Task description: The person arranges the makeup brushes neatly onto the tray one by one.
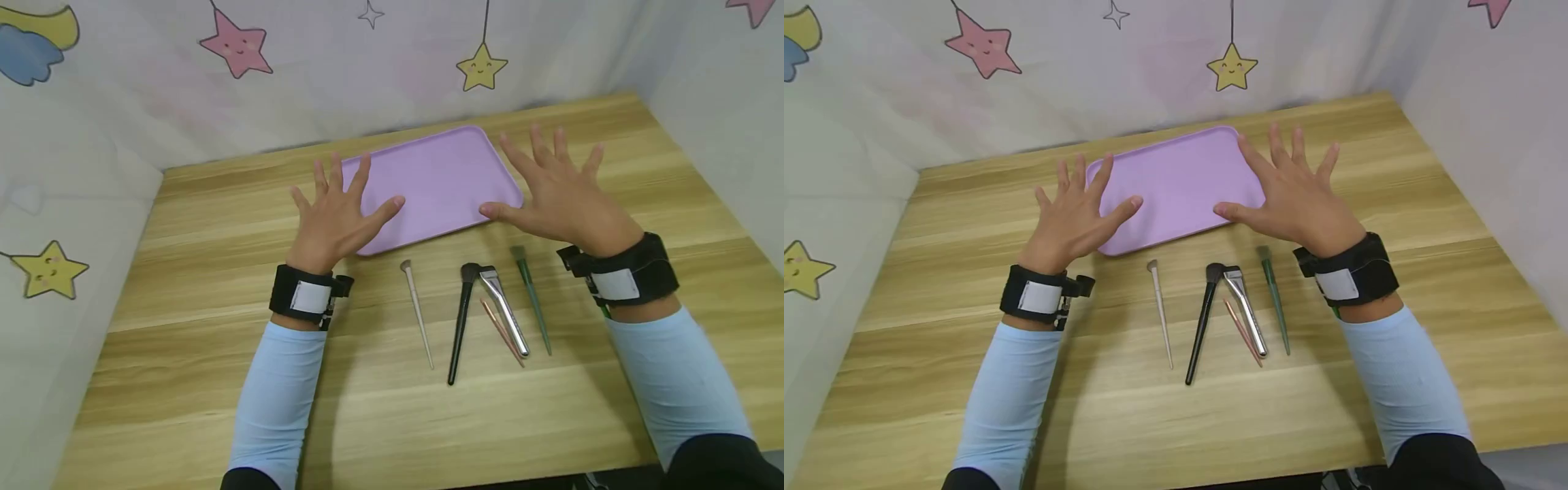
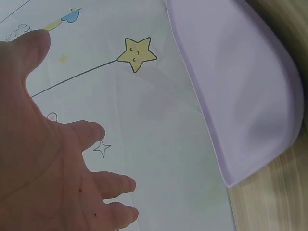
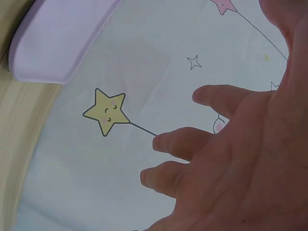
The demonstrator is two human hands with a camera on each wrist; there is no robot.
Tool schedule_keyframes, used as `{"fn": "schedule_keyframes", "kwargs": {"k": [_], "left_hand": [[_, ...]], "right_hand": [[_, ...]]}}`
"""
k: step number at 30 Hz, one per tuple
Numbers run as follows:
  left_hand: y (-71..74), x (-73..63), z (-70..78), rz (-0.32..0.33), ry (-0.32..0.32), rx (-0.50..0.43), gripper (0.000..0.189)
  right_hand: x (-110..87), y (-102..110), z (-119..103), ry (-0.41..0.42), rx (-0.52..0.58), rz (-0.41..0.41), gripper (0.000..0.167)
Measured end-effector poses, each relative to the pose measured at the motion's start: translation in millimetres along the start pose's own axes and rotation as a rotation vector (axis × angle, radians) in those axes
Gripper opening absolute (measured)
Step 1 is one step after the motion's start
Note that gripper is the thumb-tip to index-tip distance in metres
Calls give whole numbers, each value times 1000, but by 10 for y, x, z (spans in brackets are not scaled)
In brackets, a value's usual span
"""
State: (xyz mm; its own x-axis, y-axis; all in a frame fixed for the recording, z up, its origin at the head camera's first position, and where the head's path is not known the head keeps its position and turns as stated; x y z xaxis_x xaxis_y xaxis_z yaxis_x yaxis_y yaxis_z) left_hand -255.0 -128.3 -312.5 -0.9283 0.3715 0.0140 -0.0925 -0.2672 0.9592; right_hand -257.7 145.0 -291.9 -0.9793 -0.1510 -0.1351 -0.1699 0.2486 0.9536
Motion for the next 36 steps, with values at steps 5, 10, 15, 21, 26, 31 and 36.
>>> {"fn": "schedule_keyframes", "kwargs": {"k": [5, 10, 15, 21, 26, 31, 36], "left_hand": [[-80, 40, -41, 4, -11, -15, 98], [-106, 67, -80, 29, -7, -60, 98], [-107, 62, -136, 57, 11, -86, 97], [-158, 49, -277, 71, 78, -132, 96], [-236, 26, -406, 44, 171, -156, 95], [-338, 0, -516, 1, 239, -157, 95], [-453, -31, -581, -73, 274, -143, 93]], "right_hand": [[-26, -60, 56, 1, 21, -24, 101], [-36, -94, 88, -7, 45, -59, 102], [-52, -111, 97, -11, 41, -87, 104], [-84, -163, 102, -7, 54, -140, 108], [-128, -149, 74, 33, 80, -140, 105], [-157, -149, 61, 53, 63, -134, 104], [-174, -172, 43, 58, 52, -138, 103]]}}
Point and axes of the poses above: each hand's wrist, its own x-axis towards the middle knuckle, its own y-axis out of the back of the hand, z = x × y, the point moved 9 cm from there along x, towards the middle knuckle, and after that the axes turned 14 degrees about -y, right-handed, at the moved point
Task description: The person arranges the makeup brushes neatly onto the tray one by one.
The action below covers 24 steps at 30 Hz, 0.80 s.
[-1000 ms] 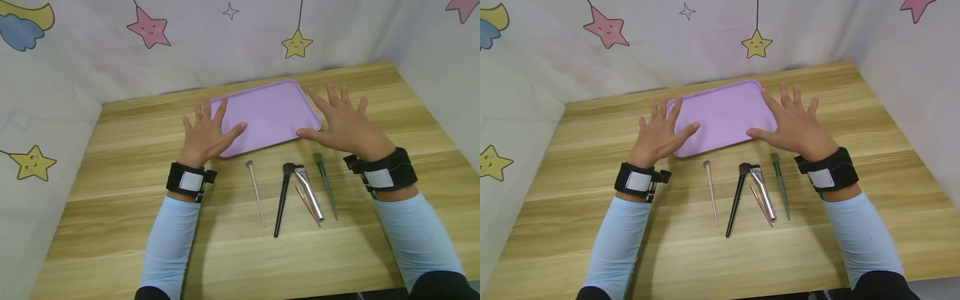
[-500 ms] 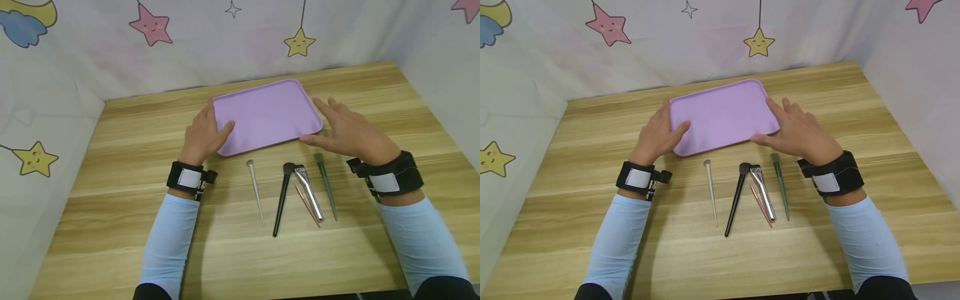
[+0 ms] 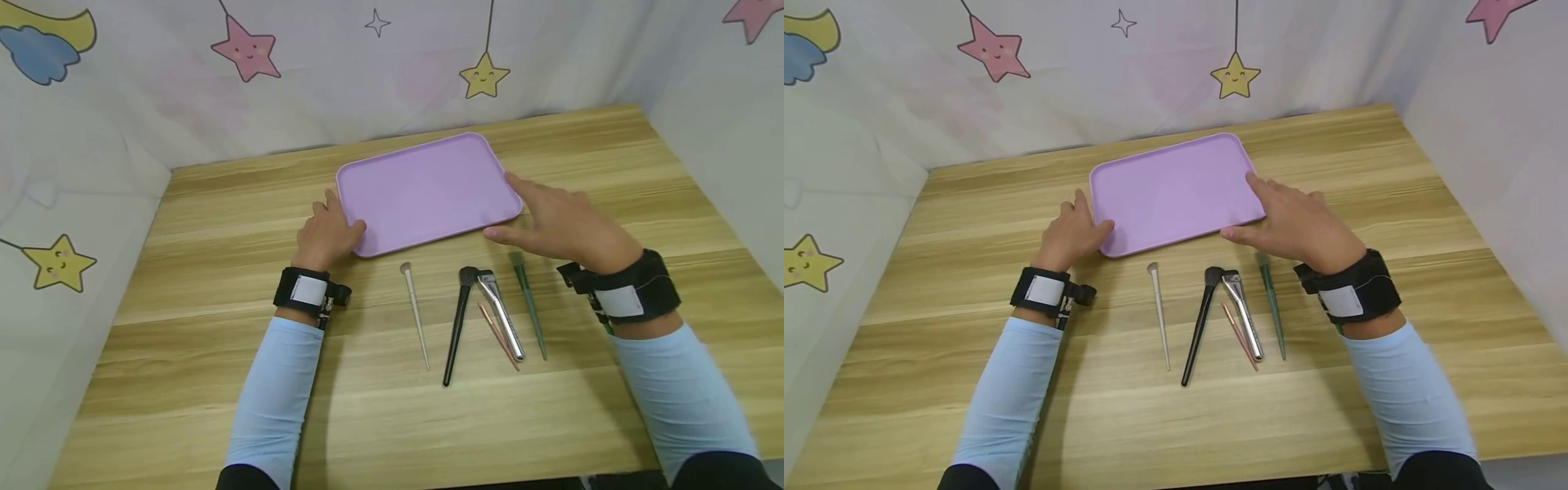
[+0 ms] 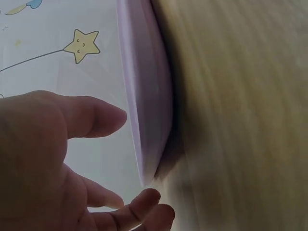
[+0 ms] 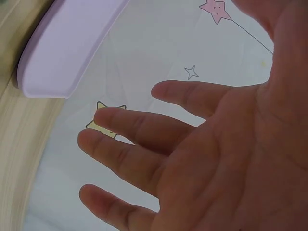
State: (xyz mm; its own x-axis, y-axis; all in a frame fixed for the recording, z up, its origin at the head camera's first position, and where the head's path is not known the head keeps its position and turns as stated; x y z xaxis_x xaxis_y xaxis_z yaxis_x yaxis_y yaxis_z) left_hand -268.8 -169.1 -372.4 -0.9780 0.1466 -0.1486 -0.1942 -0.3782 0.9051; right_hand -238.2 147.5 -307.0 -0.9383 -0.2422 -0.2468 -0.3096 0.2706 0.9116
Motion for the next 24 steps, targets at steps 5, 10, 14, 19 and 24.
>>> {"fn": "schedule_keyframes", "kwargs": {"k": [5, 10, 14, 19, 24], "left_hand": [[-91, 10, -40, -85, -6, 34, 87], [-136, 43, -30, -120, -55, 65, 72], [-152, 48, -36, -132, -70, 56, 68], [-161, 56, -45, -139, -71, 48, 68], [-151, 80, -28, -128, -75, 55, 65]], "right_hand": [[-6, -52, 13, -26, -12, -31, 105], [-6, -108, 52, -72, -11, -73, 102], [-3, -141, 56, -72, -7, -87, 97], [-15, -166, 54, -69, -2, -100, 94], [-32, -179, 70, -65, -12, -100, 92]]}}
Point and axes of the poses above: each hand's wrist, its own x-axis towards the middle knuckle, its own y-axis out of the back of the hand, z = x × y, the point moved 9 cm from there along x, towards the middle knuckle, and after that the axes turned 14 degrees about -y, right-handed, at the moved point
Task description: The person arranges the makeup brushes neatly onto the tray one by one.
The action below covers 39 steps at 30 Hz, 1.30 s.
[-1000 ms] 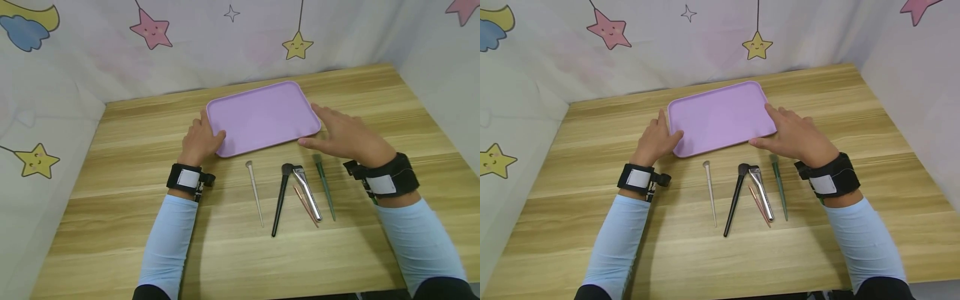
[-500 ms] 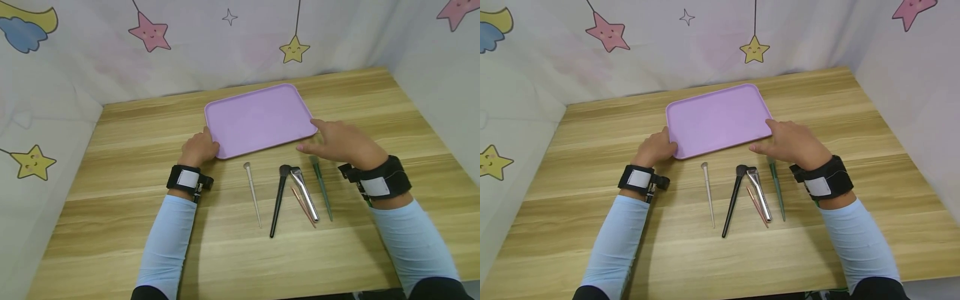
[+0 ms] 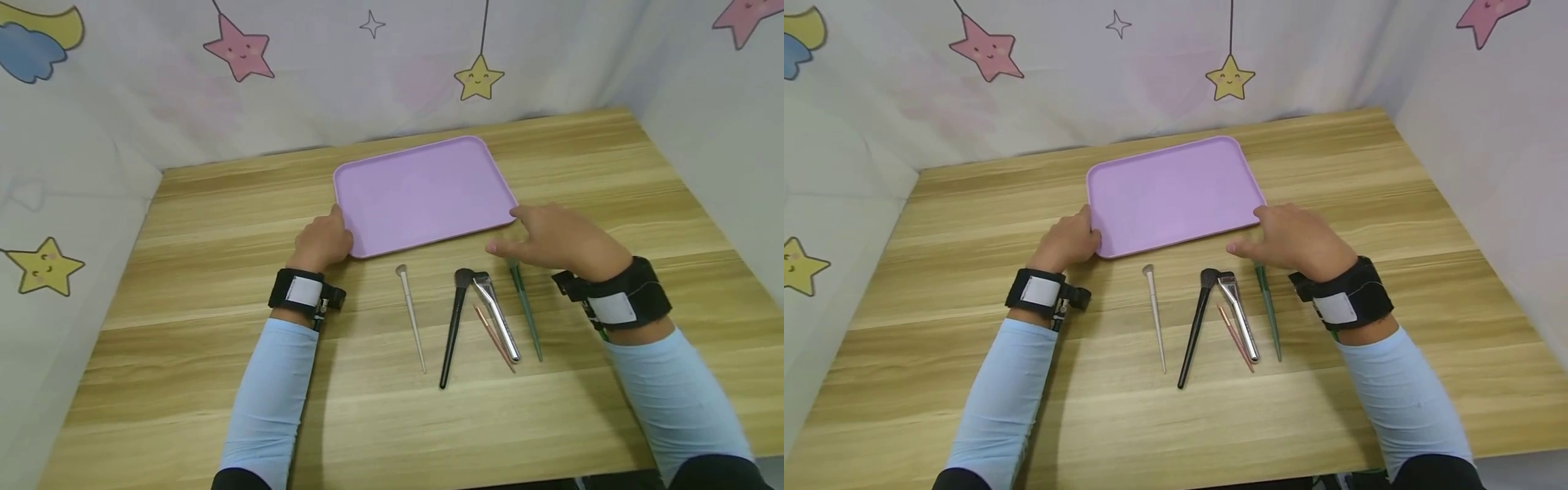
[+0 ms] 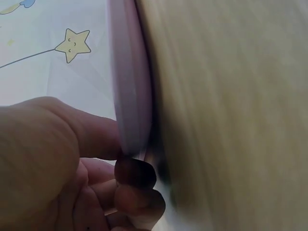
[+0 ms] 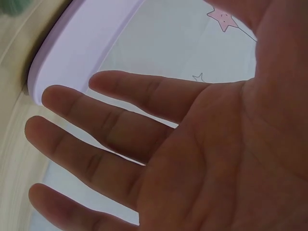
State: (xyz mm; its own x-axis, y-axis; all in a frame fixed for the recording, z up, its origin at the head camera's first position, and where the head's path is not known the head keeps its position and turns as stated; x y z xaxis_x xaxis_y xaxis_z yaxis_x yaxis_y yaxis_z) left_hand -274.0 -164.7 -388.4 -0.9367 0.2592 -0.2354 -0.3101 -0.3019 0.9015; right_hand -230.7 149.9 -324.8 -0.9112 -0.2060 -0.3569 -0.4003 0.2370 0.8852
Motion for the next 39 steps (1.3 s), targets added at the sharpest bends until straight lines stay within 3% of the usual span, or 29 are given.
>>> {"fn": "schedule_keyframes", "kwargs": {"k": [12, 24, 33, 39], "left_hand": [[16, 23, 25, 38, -8, 5, 59], [2, 27, 10, 48, 16, -9, 61], [-31, 27, -26, 23, 51, -16, 63], [-6, 24, -19, 34, 50, -16, 63]], "right_hand": [[-46, -9, 41, 34, 21, 42, 78], [-49, -121, 95, 7, 27, -18, 81], [-46, -190, 129, 23, -26, -21, 57], [-87, -226, 119, -9, -75, -59, 36]]}}
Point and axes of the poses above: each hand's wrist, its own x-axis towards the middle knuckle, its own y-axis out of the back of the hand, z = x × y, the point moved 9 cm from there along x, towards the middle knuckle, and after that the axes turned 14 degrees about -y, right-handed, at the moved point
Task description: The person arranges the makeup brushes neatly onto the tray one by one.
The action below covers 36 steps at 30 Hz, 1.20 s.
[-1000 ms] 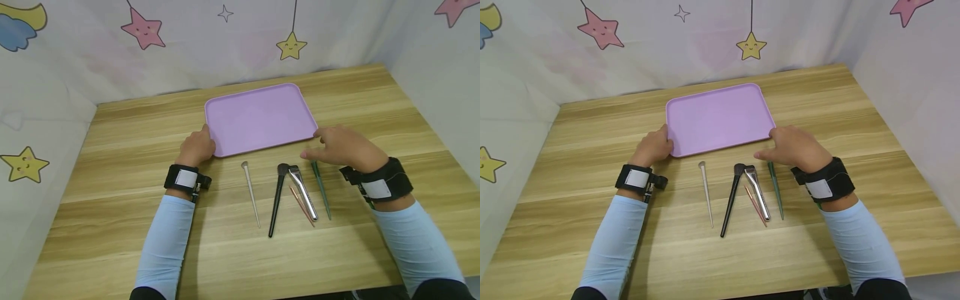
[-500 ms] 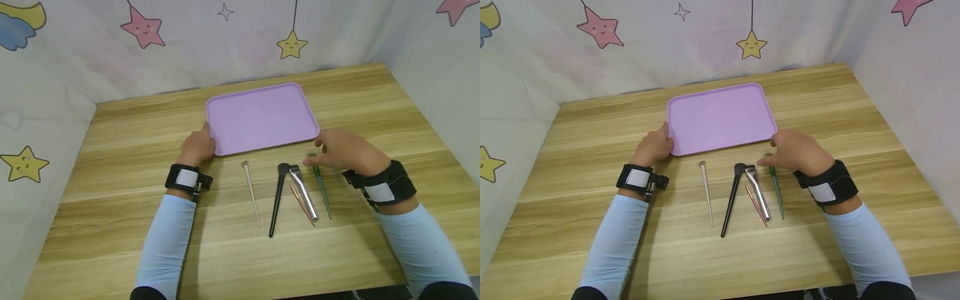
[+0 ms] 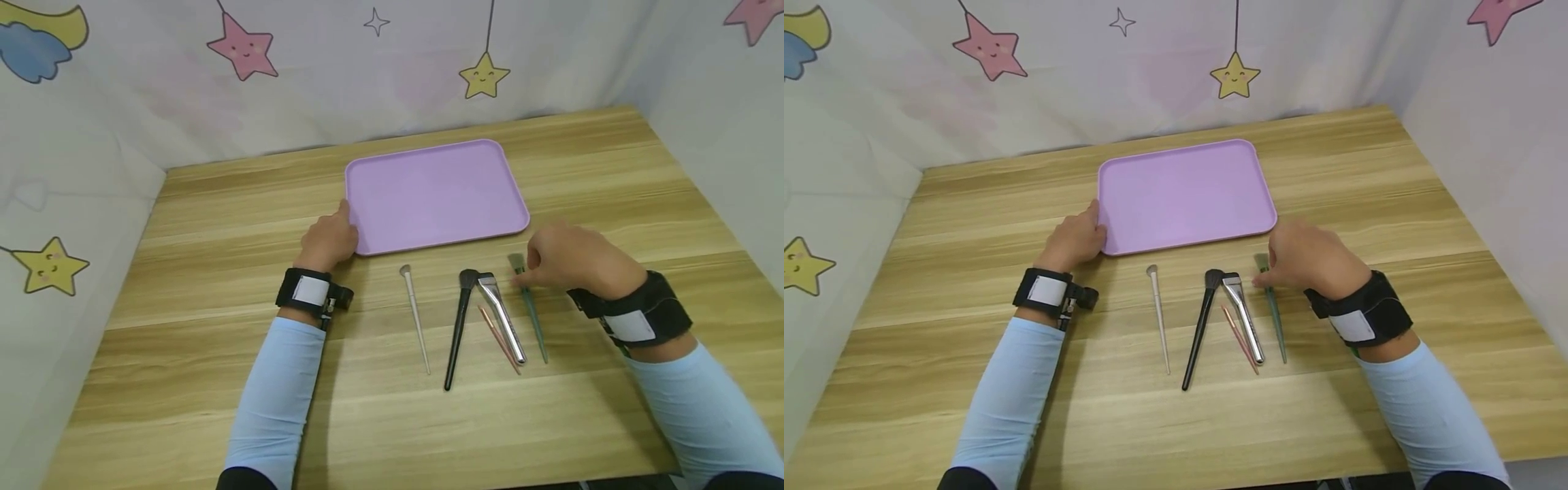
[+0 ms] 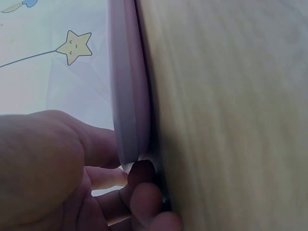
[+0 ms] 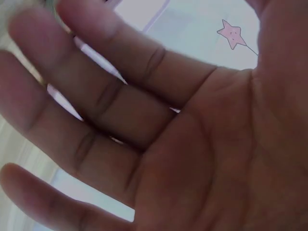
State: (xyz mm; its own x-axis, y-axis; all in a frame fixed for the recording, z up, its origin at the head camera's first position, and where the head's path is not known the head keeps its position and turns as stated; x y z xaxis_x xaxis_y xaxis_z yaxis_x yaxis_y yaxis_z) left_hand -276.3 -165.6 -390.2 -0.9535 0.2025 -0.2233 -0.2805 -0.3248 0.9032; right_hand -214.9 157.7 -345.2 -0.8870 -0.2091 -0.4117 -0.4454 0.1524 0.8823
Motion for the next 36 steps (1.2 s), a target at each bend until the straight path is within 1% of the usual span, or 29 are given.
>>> {"fn": "schedule_keyframes", "kwargs": {"k": [4, 6, 11, 14, 17, 23, 25, 28, 31, 33, 36], "left_hand": [[13, -3, 23, 4, 2, -1, 63], [13, 1, 27, 7, 2, -3, 63], [12, 0, 25, 11, -5, -7, 63], [9, 0, 23, 12, -8, -6, 64], [6, 4, 24, 13, -11, -6, 64], [0, 7, 27, 7, -17, -1, 64], [-6, 5, 23, 3, -16, 0, 64], [-18, 3, 22, -6, -15, 3, 64], [-25, 1, 26, -14, -16, 3, 65], [-25, 0, 24, -16, -17, 3, 65], [-22, 5, 15, -16, -22, 6, 65]], "right_hand": [[-21, -40, 4, 4, -28, -34, 31], [-18, -71, 14, 3, -31, -54, 31], [26, -177, 66, -41, -48, -97, 37], [50, -225, 69, -47, -57, -111, 39], [65, -257, 47, -35, -53, -123, 35], [71, -282, -4, -2, -38, -148, 21], [68, -281, -19, 8, -33, -151, 20], [63, -257, -31, 23, -14, -139, 19], [58, -206, -50, 53, 30, -113, 19], [59, -156, -62, 75, 66, -80, 18], [64, -64, -86, 111, 119, -3, 14]]}}
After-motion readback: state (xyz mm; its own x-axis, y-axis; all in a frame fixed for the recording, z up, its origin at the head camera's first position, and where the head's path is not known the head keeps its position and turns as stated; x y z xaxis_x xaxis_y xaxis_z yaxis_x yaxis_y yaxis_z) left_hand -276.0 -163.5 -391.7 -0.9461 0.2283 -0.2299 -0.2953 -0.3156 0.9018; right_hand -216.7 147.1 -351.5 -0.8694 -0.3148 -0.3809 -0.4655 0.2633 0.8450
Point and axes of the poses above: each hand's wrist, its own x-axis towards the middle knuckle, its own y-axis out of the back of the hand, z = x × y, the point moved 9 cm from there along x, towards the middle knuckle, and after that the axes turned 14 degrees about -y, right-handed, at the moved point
